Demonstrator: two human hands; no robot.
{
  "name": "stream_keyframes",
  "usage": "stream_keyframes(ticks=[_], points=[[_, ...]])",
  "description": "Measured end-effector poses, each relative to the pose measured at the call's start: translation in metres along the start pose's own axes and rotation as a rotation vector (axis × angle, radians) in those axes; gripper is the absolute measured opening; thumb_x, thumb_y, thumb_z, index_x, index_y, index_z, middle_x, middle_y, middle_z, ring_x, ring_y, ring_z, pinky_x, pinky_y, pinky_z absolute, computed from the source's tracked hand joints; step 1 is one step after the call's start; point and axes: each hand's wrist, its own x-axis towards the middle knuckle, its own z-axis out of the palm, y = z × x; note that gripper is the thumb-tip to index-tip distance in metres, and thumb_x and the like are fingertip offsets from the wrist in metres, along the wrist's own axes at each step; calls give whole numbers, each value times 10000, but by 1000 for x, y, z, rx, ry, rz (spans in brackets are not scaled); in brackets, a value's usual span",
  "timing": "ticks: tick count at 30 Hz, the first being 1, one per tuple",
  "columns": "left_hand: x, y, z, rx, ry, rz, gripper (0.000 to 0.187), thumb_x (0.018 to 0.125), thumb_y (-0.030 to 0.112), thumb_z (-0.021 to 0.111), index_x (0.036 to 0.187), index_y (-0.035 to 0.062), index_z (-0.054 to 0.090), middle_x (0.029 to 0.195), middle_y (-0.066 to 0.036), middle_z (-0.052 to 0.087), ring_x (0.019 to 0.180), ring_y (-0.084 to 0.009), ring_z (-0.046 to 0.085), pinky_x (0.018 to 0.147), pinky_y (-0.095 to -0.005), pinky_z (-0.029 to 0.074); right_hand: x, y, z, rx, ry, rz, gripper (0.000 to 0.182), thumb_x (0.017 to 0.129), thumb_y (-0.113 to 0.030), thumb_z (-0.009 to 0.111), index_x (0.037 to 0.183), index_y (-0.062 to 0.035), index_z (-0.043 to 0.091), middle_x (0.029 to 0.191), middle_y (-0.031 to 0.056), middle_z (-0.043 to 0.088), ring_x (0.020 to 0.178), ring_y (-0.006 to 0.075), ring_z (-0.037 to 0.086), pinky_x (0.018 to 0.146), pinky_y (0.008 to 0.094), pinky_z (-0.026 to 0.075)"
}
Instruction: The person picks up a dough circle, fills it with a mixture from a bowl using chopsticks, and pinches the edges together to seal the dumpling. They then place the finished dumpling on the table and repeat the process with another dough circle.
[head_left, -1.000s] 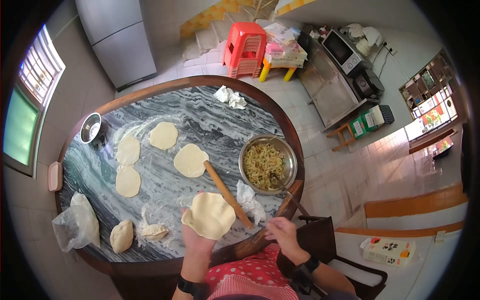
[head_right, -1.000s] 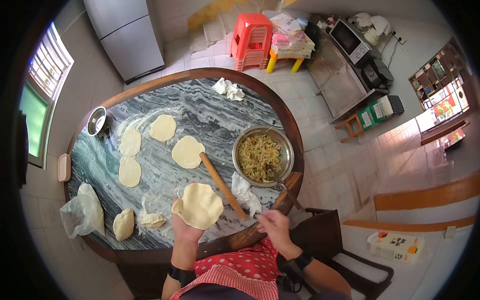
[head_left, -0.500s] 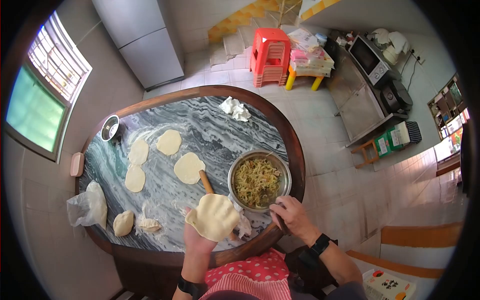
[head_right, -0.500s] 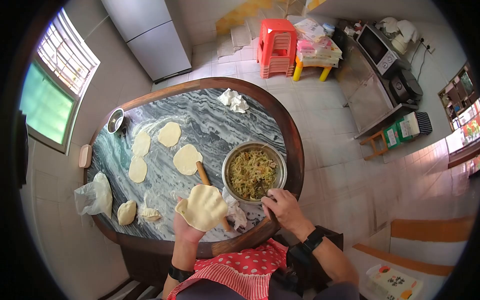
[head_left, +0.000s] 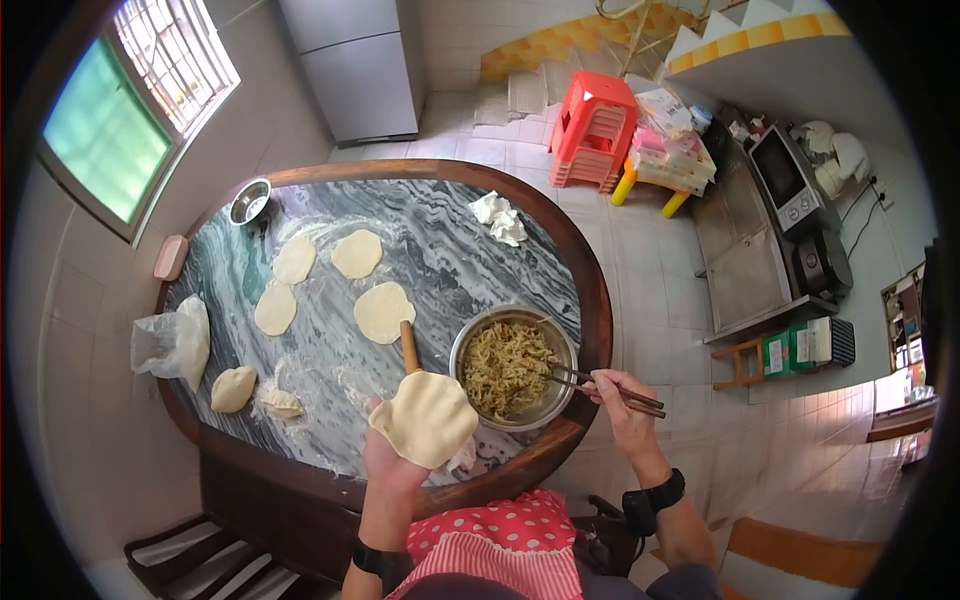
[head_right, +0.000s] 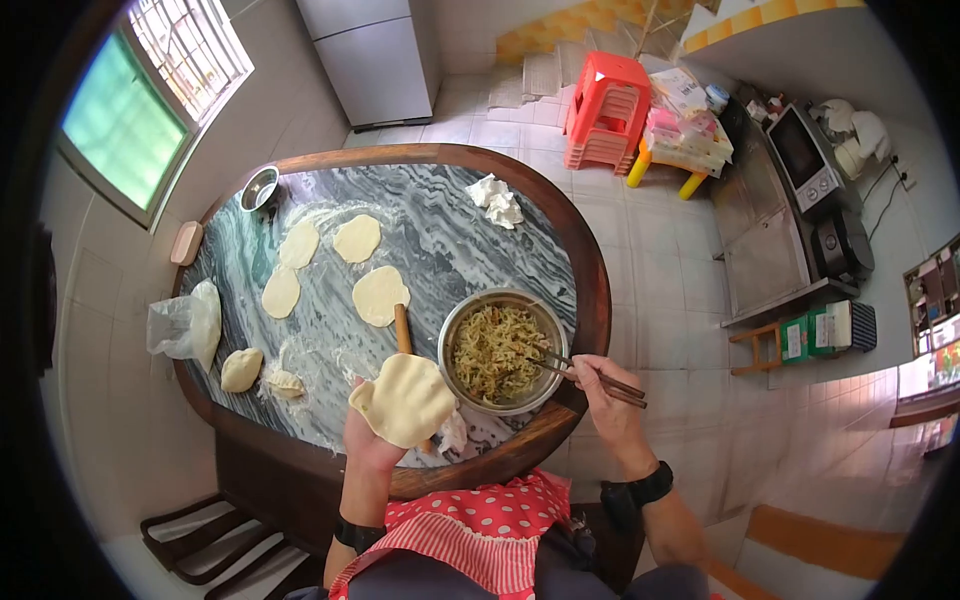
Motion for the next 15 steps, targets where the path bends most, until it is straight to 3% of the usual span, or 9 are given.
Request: stream_keyframes(ticks=[4,8,10,15], points=[[2,-8,0,-2,17,48,732,983,625,141,1412,79,373,1449,-153,407,1341,-358,395,1123,-545,305,10,16,-7,139,-39,103,334,984,-251,571,1104,52,642,981,147,679,894,189,693,688,274,588],[0,-14,6,48,53,84,730,986,624,138,1405,79,383,1439,-150,420,1336,-352,401,1122,-537,309,8,27,1,145,-51,132,324,983,-239,574,1093,56,649,1016,143,666,874,170,686,664,258,591],[1,-18,9,3,69,80,722,990,619,142,1401,78,388,1432,-147,430,1333,-348,406,1120,-528,313,9,36,7,64,-48,-1,306,978,-226,586,1071,56,660,1031,129,658,847,166,680,668,259,589],[4,-24,8,-23,26,59,708,996,609,155,1394,76,400,1412,-145,448,1314,-347,426,1109,-527,326,24,50,17,85,33,9,362,976,-291,594,985,63,671,863,111,680,778,167,680,641,257,582]])
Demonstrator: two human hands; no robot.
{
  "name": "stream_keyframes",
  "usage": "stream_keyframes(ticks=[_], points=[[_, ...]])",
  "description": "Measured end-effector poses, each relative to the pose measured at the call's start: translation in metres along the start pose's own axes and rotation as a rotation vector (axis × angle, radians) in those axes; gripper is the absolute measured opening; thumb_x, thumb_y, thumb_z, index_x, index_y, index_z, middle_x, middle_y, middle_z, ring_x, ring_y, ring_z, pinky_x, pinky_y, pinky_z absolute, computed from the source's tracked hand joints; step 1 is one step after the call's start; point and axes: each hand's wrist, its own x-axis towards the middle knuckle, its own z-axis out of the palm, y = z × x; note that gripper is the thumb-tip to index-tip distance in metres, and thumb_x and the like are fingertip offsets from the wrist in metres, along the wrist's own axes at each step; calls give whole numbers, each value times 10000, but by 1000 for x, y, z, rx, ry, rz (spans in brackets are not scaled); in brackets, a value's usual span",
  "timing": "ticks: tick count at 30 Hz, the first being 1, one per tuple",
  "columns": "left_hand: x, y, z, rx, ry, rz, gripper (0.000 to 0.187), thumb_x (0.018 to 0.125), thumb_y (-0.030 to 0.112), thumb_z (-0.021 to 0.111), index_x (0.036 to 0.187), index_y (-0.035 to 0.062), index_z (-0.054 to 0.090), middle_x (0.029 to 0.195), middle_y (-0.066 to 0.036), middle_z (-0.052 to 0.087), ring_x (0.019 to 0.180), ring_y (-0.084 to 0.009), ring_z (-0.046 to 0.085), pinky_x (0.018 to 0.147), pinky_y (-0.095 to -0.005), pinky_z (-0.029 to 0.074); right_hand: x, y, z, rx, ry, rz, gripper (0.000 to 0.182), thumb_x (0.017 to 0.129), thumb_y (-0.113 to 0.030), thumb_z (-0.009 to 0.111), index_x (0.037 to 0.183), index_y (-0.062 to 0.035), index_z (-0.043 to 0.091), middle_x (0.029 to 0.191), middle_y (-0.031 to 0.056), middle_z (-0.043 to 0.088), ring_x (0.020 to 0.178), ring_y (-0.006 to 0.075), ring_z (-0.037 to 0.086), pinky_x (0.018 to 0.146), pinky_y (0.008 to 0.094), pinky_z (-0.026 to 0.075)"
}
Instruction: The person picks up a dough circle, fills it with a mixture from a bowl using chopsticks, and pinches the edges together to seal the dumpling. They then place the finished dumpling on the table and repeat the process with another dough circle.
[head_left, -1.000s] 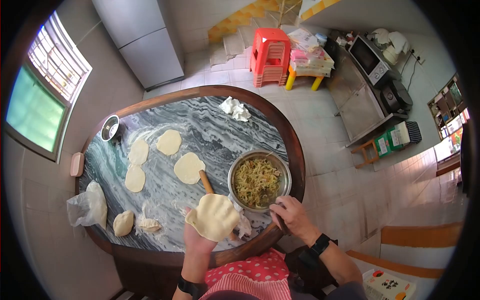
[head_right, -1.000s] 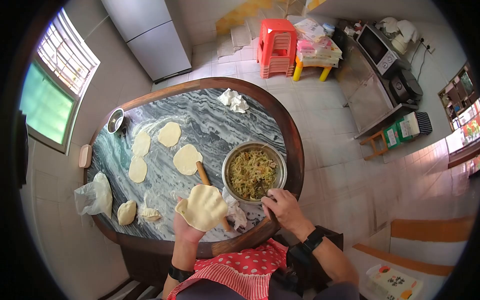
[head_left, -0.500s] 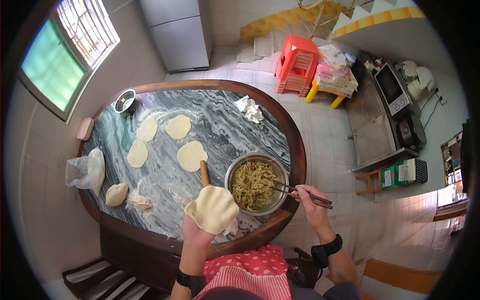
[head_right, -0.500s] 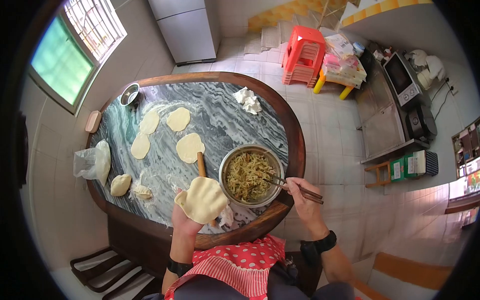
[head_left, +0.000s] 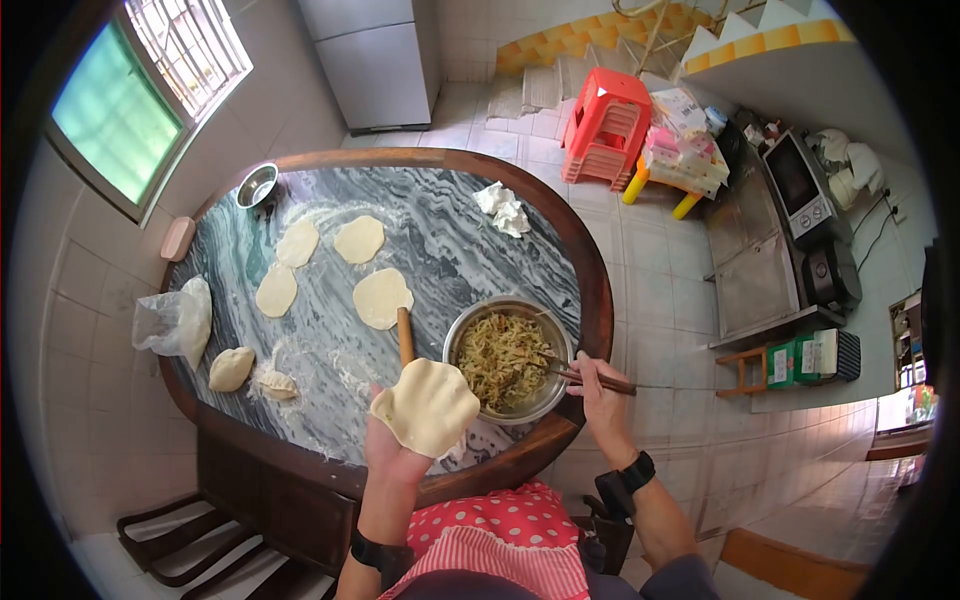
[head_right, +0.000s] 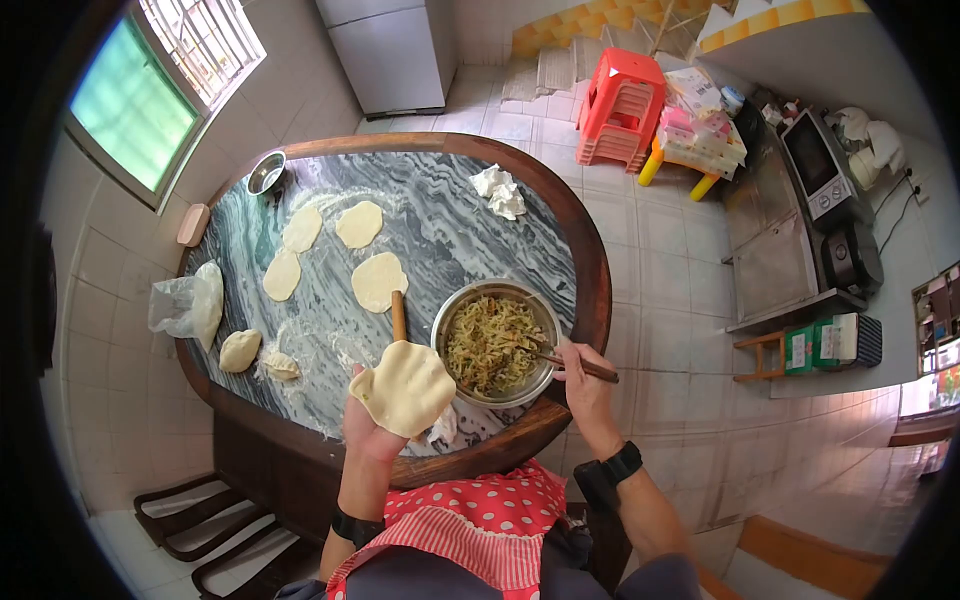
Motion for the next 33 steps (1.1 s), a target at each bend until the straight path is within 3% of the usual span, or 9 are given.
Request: stream_keyframes(ticks=[9,23,26,28,31,33], points=[[-1,1,-1,6,-63,-31,708,992,612,190,1393,71,409,1397,-148,456,1290,-359,444,1090,-531,350,15,20,-2,281,172,212,425,972,-407,573,852,-3,628,861,142,686,695,217,710,565,275,569],[26,1,-16,129,-90,88,703,1000,604,153,1400,90,418,1378,-117,497,1271,-329,479,1073,-503,387,-3,-10,-9,443,223,258,416,968,-419,571,904,-12,623,907,173,695,754,264,719,598,305,588],[36,0,-25,109,-146,33,650,1017,562,162,1378,94,432,1368,-115,500,1272,-315,478,1071,-492,391,-5,-18,-15,448,251,244,411,971,-414,567,903,-13,623,913,179,696,761,267,719,607,316,590],[57,1,-48,-71,-416,-116,597,1029,518,179,1346,91,448,1359,-123,500,1281,-324,468,1079,-492,382,-5,-25,-19,434,262,221,402,974,-404,565,901,-13,623,911,183,697,756,266,718,605,318,588],[66,-5,-44,-68,-254,-155,557,1034,489,201,1317,87,463,1345,-130,506,1280,-333,468,1081,-494,379,-5,-37,-25,434,269,160,400,979,-399,558,897,-13,622,910,189,696,740,260,714,596,313,585],[77,-9,-48,-68,-314,-192,568,1033,497,208,1331,87,463,1346,-133,508,1275,-338,471,1085,-502,372,-7,-55,-27,425,269,117,407,984,-401,547,891,-12,619,910,191,695,735,258,712,598,313,584]])
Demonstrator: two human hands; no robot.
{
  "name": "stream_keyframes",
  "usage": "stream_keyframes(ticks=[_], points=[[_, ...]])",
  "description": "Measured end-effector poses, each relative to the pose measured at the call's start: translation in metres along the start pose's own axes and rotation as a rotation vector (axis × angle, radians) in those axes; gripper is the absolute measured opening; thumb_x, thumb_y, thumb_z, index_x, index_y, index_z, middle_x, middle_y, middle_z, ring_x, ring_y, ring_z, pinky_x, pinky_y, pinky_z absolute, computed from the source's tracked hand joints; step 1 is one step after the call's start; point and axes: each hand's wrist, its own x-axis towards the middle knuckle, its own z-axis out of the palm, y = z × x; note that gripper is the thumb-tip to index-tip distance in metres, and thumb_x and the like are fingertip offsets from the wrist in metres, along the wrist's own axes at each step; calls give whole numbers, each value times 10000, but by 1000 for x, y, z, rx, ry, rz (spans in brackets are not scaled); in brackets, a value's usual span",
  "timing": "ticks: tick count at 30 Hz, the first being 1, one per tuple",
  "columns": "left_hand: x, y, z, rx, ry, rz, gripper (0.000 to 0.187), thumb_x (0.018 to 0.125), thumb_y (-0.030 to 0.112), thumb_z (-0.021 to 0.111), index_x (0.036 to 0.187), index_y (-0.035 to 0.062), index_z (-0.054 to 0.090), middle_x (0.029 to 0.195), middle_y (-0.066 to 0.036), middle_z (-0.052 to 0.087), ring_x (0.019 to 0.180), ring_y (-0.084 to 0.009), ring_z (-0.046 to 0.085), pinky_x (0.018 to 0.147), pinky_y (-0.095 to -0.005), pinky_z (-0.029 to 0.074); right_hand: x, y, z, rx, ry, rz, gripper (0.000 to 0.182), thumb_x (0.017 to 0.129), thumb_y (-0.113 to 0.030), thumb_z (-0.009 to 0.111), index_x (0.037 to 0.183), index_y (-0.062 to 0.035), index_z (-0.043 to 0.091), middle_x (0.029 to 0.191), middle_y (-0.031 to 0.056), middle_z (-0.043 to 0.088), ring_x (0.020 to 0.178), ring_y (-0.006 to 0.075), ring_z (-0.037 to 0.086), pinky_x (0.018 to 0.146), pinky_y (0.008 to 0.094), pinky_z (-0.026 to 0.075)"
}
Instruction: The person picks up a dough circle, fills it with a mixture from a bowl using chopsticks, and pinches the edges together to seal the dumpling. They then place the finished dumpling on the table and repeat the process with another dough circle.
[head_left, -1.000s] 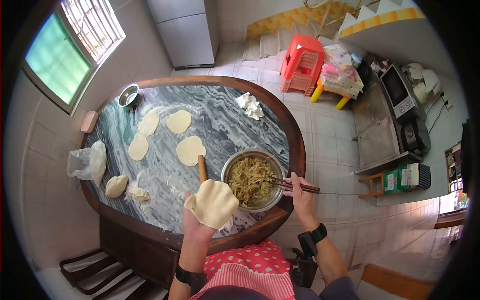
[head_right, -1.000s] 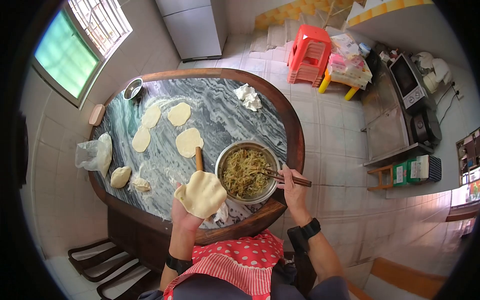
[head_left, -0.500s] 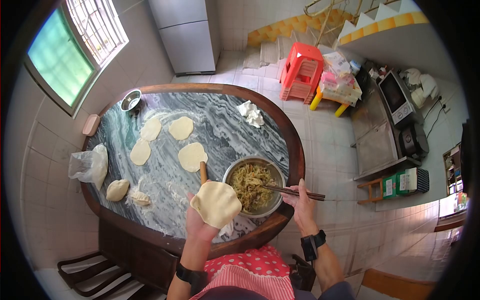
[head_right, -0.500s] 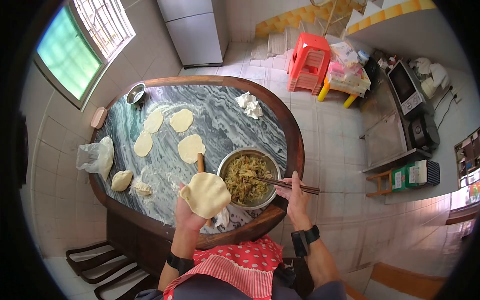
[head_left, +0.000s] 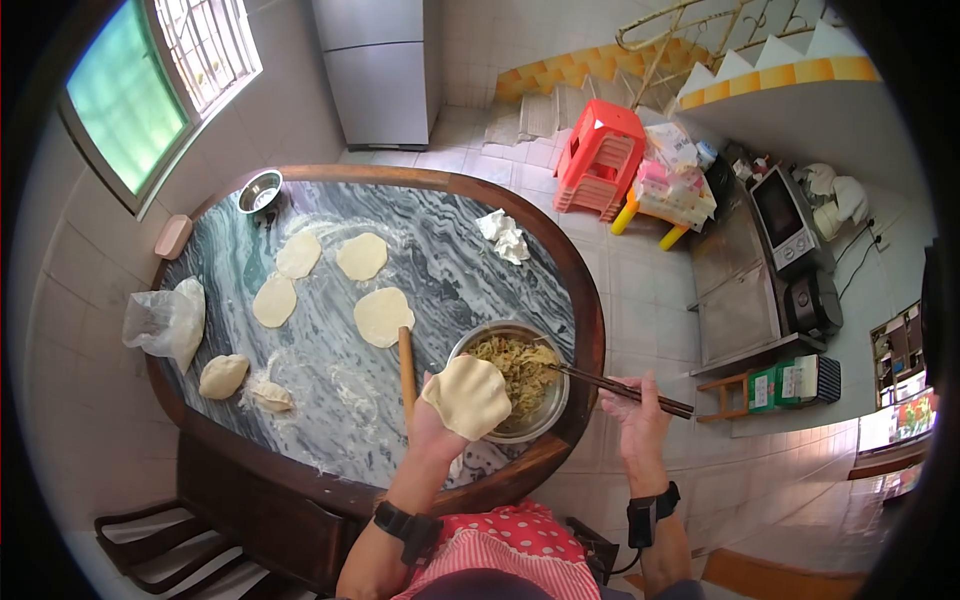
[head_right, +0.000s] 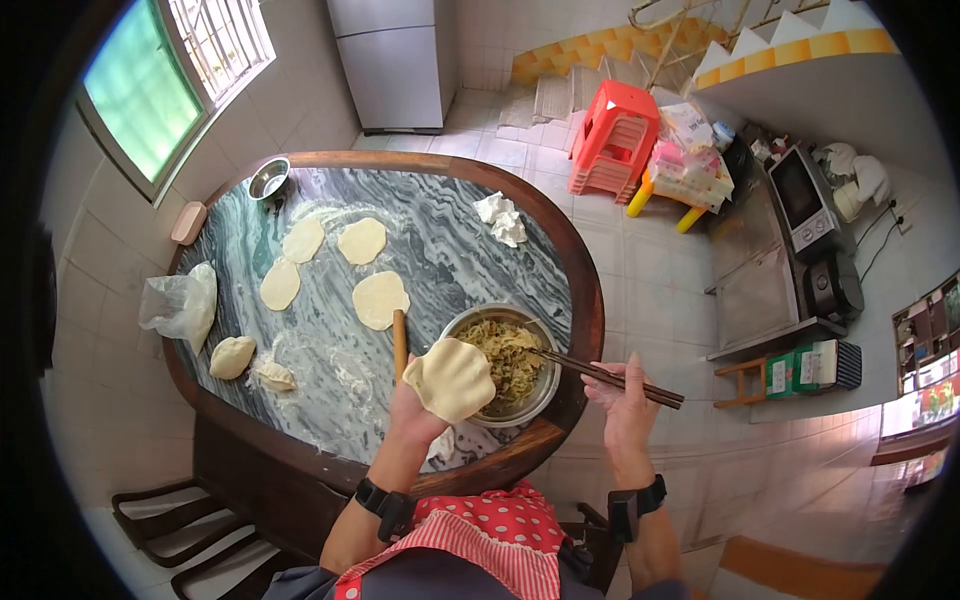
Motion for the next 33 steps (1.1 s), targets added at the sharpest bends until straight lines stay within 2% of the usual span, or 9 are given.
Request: stream_keyframes(ticks=[2,8,12,14,15,22,24,31,33], points=[[8,-6,7,49,124,-22,574,1032,501,220,1343,84,464,1353,-135,507,1268,-340,478,1089,-507,364,-7,-17,6,-2,-10,-40,414,988,-403,536,885,-11,617,911,194,695,729,256,709,600,313,584],[22,-15,5,5,31,-91,583,1026,517,252,1346,86,479,1357,-135,518,1259,-350,485,1085,-520,364,-34,-46,21,6,-25,-79,438,1004,-406,499,879,0,608,918,222,688,740,274,708,618,328,588],[24,-24,19,70,33,-88,597,1024,523,250,1352,82,484,1355,-140,529,1253,-356,489,1089,-532,353,-50,-31,28,-18,-160,-37,433,1017,-369,485,890,31,594,948,246,681,794,303,709,668,353,603],[22,-26,28,35,41,-95,601,1026,517,248,1376,83,472,1378,-151,518,1263,-364,484,1096,-541,343,-55,-20,32,-151,-251,-116,418,1020,-338,486,927,54,599,964,246,680,792,286,707,699,348,605],[21,-26,29,35,43,-93,601,1026,517,248,1376,83,472,1378,-151,518,1263,-364,484,1096,-541,343,-58,-18,34,-180,-261,-126,346,1011,-255,518,946,70,619,959,212,686,819,262,699,728,338,600],[15,-21,22,-37,22,-166,636,1020,540,221,1410,90,446,1427,-173,475,1304,-387,451,1106,-555,323,-71,-47,47,-379,-456,-355,192,964,-106,576,932,63,662,934,150,692,831,213,672,745,317,575],[15,-19,21,-51,31,-157,642,1019,543,217,1410,88,446,1427,-176,473,1303,-392,451,1105,-562,321,-70,-52,43,-521,-483,-540,156,949,-74,578,946,53,668,929,152,699,805,202,670,737,310,554],[11,-20,28,-27,0,-164,592,1024,500,263,1429,100,425,1443,-158,460,1312,-381,446,1089,-577,341,-71,-46,48,-535,-439,-518,76,907,-24,608,888,33,656,912,151,713,802,210,679,731,308,542],[10,-21,33,0,7,-149,593,1026,502,254,1438,106,414,1451,-153,452,1318,-379,441,1090,-579,340,-69,-45,50,-607,-532,-592,32,882,-2,637,878,30,639,918,155,710,805,204,679,727,302,538]])
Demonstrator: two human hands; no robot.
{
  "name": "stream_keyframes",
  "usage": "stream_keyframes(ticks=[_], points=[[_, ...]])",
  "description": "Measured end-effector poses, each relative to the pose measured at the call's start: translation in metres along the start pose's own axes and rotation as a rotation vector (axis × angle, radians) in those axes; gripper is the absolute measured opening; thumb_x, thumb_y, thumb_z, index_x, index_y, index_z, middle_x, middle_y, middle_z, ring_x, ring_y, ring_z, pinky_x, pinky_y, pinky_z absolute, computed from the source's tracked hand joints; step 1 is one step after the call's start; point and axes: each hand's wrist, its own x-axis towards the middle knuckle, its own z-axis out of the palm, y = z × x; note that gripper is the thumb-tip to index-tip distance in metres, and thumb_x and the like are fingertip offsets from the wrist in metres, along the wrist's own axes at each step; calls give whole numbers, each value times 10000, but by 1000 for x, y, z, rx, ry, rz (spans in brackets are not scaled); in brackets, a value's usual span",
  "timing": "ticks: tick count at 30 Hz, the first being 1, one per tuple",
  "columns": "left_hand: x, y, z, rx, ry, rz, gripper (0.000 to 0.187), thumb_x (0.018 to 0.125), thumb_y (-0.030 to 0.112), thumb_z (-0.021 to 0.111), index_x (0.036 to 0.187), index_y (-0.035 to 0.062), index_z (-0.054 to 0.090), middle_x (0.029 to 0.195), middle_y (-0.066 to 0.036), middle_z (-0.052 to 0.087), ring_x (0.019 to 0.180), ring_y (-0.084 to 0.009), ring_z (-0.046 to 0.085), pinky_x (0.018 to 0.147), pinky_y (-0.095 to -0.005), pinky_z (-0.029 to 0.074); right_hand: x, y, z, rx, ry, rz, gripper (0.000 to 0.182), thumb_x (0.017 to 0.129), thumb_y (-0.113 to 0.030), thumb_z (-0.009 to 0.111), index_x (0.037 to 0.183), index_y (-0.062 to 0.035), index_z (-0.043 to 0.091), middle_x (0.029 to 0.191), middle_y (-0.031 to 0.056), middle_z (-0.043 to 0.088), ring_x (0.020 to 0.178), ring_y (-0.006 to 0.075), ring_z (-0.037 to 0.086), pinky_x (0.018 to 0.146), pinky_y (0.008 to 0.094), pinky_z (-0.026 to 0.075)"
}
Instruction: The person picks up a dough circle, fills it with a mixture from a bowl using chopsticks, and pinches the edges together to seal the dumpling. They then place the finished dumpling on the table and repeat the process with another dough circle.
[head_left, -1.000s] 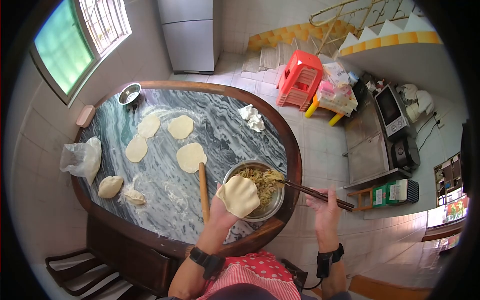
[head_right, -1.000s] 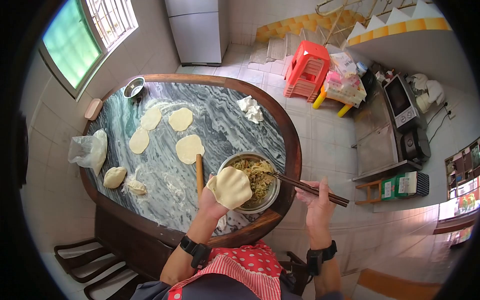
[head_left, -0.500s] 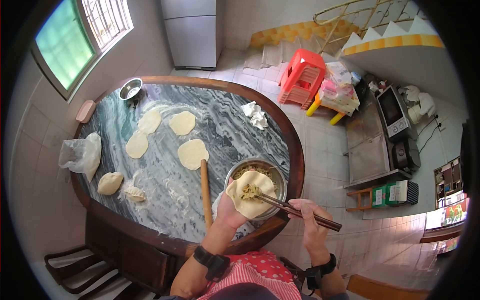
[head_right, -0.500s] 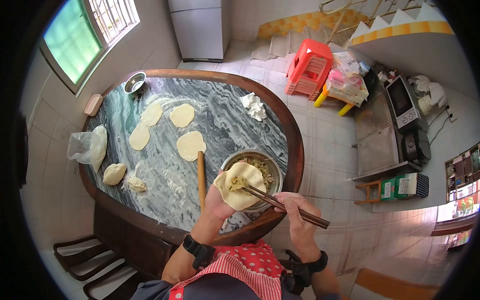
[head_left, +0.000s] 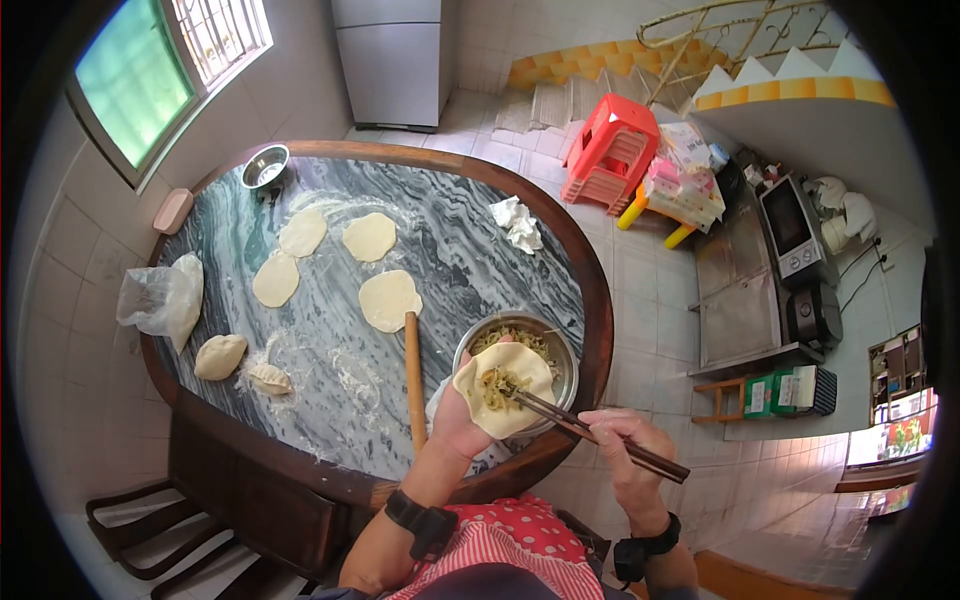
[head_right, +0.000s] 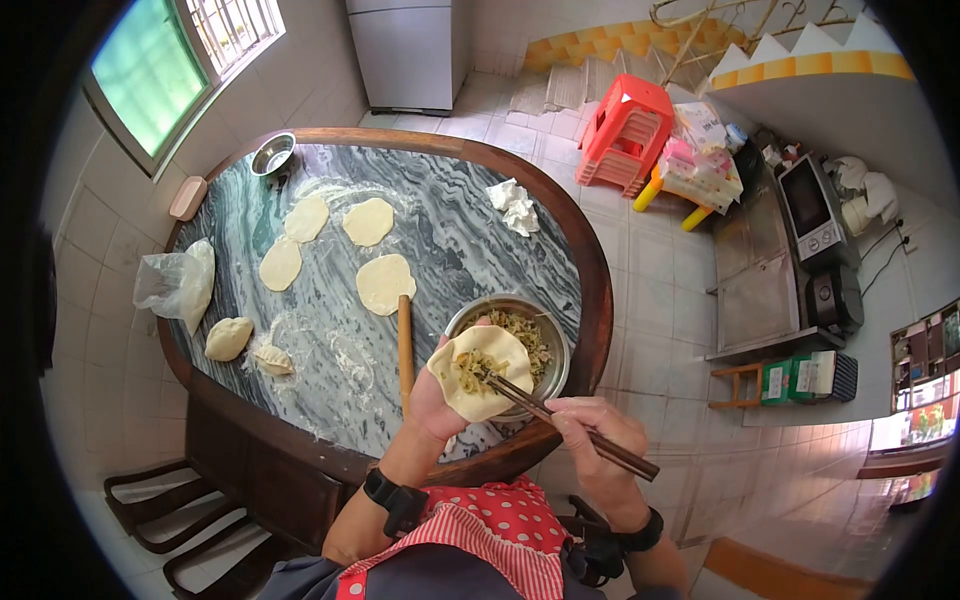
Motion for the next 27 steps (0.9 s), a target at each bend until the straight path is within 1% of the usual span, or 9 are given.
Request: stream_keyframes(ticks=[4,7,9,12,15,17,22,24,27], points=[[-3,2,8,40,-6,62,586,1036,488,218,1474,125,359,1478,-146,418,1335,-381,420,1100,-580,327,2,-10,-6,-25,-54,-43,31,864,22,650,887,26,631,930,160,709,812,212,683,726,305,536],[-5,3,11,33,-28,63,567,1042,467,216,1484,136,343,1477,-150,416,1340,-385,413,1104,-578,325,3,-14,-8,40,7,33,58,853,33,656,903,23,629,944,165,709,830,225,690,738,310,539],[-4,2,11,23,-44,53,555,1044,454,220,1485,139,341,1471,-152,423,1340,-387,412,1104,-578,326,8,-16,-5,12,-2,-27,67,853,30,661,911,19,628,948,171,709,835,232,691,736,311,540],[-4,1,12,-16,-32,46,531,1045,425,249,1480,137,348,1462,-158,431,1340,-386,413,1100,-582,333,9,-10,4,14,-32,-73,70,859,16,666,918,16,629,948,170,709,824,226,687,727,302,536],[-5,1,13,25,-6,90,508,1043,385,279,1475,129,355,1446,-167,445,1331,-386,423,1094,-588,339,7,-9,6,30,-57,-43,64,864,7,666,916,16,630,946,168,709,816,227,685,719,300,534],[-6,2,13,21,8,93,484,1040,352,295,1456,120,381,1427,-171,462,1309,-386,447,1076,-589,361,6,-8,6,50,-26,-49,61,864,7,665,914,16,630,944,165,709,815,227,685,720,302,534],[-8,4,12,9,55,98,466,1035,342,308,1423,107,415,1400,-166,487,1274,-381,480,1052,-577,388,7,-9,0,9,-29,-56,47,870,3,658,905,18,630,933,165,707,809,226,683,717,307,534],[-10,7,10,42,72,105,465,1033,343,311,1413,98,423,1395,-163,492,1267,-378,487,1048,-572,393,3,-10,-3,94,53,-5,29,880,3,643,895,25,631,927,167,705,804,221,680,723,308,532],[-13,11,8,52,33,85,474,1029,337,320,1412,75,419,1391,-159,497,1263,-374,491,1049,-565,392,4,-8,-7,39,28,23,25,889,10,625,887,35,628,927,165,704,815,213,674,739,308,531]])
